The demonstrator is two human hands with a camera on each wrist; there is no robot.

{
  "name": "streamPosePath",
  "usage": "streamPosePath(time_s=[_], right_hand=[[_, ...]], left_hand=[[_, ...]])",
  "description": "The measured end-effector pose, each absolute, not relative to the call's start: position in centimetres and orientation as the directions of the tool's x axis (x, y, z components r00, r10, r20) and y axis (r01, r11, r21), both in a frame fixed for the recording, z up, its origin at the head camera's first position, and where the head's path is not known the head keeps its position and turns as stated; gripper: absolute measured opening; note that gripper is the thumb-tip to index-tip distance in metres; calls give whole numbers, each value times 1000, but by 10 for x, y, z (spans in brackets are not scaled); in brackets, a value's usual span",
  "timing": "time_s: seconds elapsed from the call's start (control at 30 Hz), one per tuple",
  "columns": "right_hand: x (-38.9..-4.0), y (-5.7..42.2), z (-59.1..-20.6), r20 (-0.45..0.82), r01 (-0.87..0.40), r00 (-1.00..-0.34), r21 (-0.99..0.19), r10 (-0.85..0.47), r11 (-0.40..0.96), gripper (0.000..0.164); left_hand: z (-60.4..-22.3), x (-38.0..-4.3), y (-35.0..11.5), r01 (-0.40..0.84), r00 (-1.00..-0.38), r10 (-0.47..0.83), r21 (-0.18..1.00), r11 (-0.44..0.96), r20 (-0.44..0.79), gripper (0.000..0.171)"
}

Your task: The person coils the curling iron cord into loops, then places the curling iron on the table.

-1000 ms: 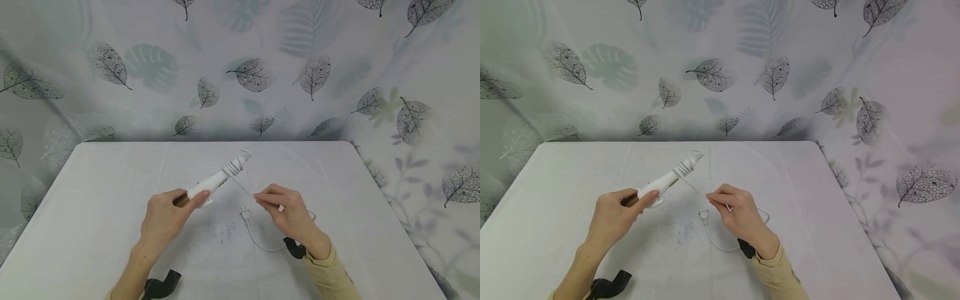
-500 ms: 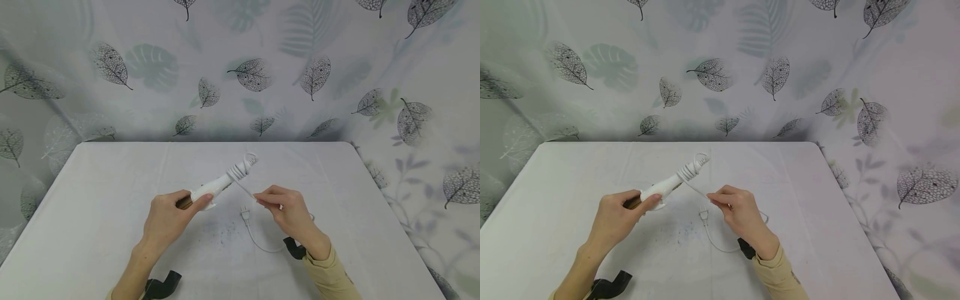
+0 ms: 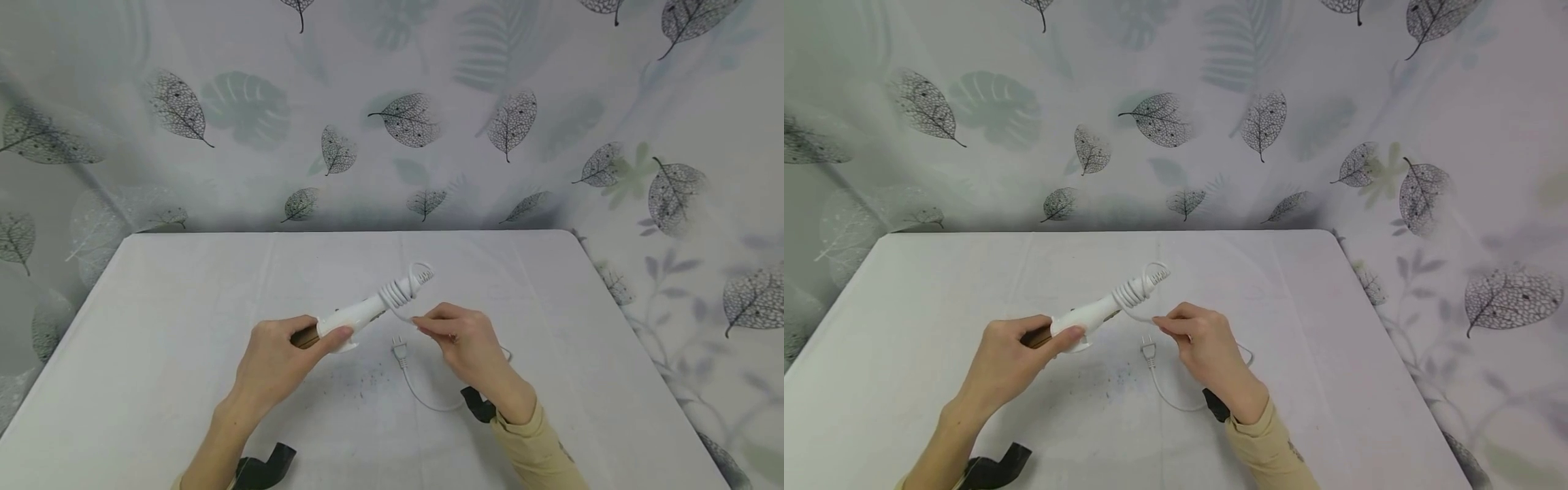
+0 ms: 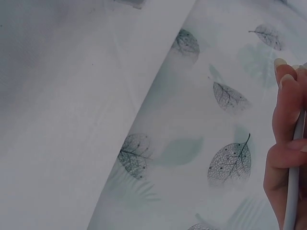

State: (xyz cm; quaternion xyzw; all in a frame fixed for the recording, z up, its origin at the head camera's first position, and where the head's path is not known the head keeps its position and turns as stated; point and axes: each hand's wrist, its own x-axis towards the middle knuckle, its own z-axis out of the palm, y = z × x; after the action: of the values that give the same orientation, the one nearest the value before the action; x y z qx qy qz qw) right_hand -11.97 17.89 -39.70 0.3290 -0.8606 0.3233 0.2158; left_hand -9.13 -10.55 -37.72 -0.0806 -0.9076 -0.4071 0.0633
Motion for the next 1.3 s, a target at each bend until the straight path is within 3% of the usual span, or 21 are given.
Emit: streamPosePath(time_s=[0.27,0.6,0.83,0.93,1.17,1.3], right_hand=[[-121,179,-396,606,-712,-677,-396,-418,579,24],[-123,185,-395,662,-644,-689,-373,-295,668,24],[-123,186,-396,597,-644,-723,-400,-348,652,8],[-123,185,-396,586,-679,-712,-434,-387,593,7],[-123,184,-398,625,-707,-682,-434,-379,558,13],[-123,182,-398,626,-709,-679,-426,-383,562,10]], left_hand=[[-381,-91,-106,286,-958,166,714,639,235,50],[-382,-89,-108,441,-897,293,695,567,330,55],[-384,-88,-109,494,-852,421,745,448,312,27],[-385,-88,-108,501,-834,464,761,413,297,25],[-386,-88,-106,541,-809,497,729,419,315,47],[-387,-89,-106,559,-794,510,725,403,330,50]])
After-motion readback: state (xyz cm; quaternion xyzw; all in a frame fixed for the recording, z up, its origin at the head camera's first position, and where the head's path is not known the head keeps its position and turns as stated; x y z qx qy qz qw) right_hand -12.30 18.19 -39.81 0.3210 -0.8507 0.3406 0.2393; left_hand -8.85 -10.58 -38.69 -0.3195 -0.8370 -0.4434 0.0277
